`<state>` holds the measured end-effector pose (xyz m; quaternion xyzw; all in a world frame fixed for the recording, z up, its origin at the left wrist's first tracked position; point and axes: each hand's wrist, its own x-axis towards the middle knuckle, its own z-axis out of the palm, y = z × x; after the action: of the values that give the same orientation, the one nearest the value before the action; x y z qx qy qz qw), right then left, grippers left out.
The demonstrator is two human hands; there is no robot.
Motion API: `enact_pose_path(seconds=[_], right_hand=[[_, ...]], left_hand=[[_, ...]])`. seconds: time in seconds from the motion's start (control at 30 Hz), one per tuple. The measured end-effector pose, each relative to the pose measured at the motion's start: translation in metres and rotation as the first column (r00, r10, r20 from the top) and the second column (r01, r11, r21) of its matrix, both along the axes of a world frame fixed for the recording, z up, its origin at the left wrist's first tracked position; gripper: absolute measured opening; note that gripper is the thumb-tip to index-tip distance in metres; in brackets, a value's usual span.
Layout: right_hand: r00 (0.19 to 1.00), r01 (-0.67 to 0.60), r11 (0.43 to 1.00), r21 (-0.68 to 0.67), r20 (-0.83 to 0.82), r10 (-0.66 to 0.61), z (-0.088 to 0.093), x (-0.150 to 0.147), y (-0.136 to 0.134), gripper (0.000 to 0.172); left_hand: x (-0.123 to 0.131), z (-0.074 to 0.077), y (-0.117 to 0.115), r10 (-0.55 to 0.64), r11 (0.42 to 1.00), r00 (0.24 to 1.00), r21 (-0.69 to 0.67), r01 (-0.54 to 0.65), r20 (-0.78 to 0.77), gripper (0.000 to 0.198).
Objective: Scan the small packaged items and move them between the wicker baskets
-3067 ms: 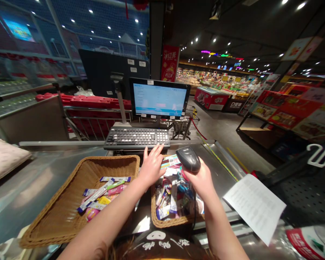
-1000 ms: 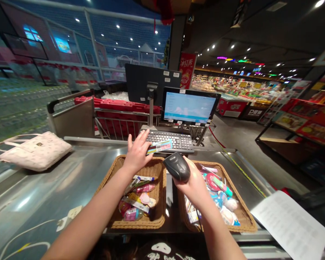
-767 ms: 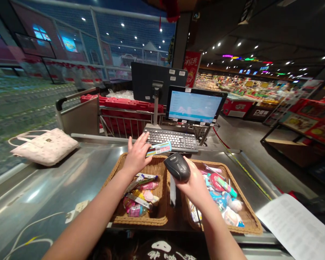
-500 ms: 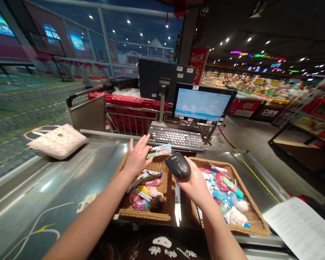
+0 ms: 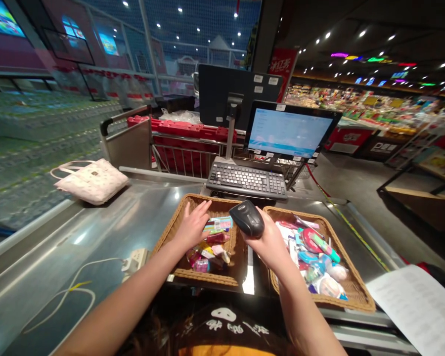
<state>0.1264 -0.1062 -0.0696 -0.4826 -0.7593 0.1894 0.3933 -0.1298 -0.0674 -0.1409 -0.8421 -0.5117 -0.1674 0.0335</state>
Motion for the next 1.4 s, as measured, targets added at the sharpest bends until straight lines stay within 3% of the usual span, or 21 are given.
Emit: enact_pose_path(seconds=[0.23,0.57,0.7,0.93,1.03,1.17,1.4], right_hand=[[1.000,-0.018,0.999,-0.033,-0.014,0.017,0.000,-0.006,-0.001,0.043],[0.999,-0.042,0.999,-0.035,-0.028,0.041,0.002,-0.006,-0.001,0.041],[0.999,-0.035,0.998,-0.061,-0.033,0.033,0.002,-0.005,-0.004,0.035],[0.999,0.011,0.998,-0.068,-0.039,-0.014,-0.001,0.010,-0.007,0.043],[0.998,0.016,0.994,-0.107,-0.059,-0.022,0.001,0.020,-0.010,0.034],[0.993,0.030,0.994,-0.109,-0.110,-0.042,0.008,0.034,-0.015,0.023],[0.986,0.123,0.991,-0.047,-0.111,-0.127,0.017,0.069,-0.023,0.040]], left_hand=[[-0.003,-0.016,-0.008,-0.034,0.990,0.996,-0.137,0.023,-0.078,0.020],[0.002,-0.027,-0.008,-0.129,0.933,0.982,-0.353,0.074,-0.137,0.044],[0.003,-0.034,-0.008,-0.176,0.903,0.970,-0.421,0.091,-0.167,0.043],[0.003,-0.047,-0.005,-0.157,0.865,0.952,-0.502,0.005,-0.261,0.055],[0.007,-0.043,-0.004,-0.135,0.877,0.956,-0.480,-0.007,-0.261,0.048],[0.028,-0.028,0.000,-0.051,0.946,0.978,-0.325,-0.018,-0.202,0.035],[0.115,0.000,0.004,-0.094,0.989,0.995,-0.116,0.095,0.013,0.043]])
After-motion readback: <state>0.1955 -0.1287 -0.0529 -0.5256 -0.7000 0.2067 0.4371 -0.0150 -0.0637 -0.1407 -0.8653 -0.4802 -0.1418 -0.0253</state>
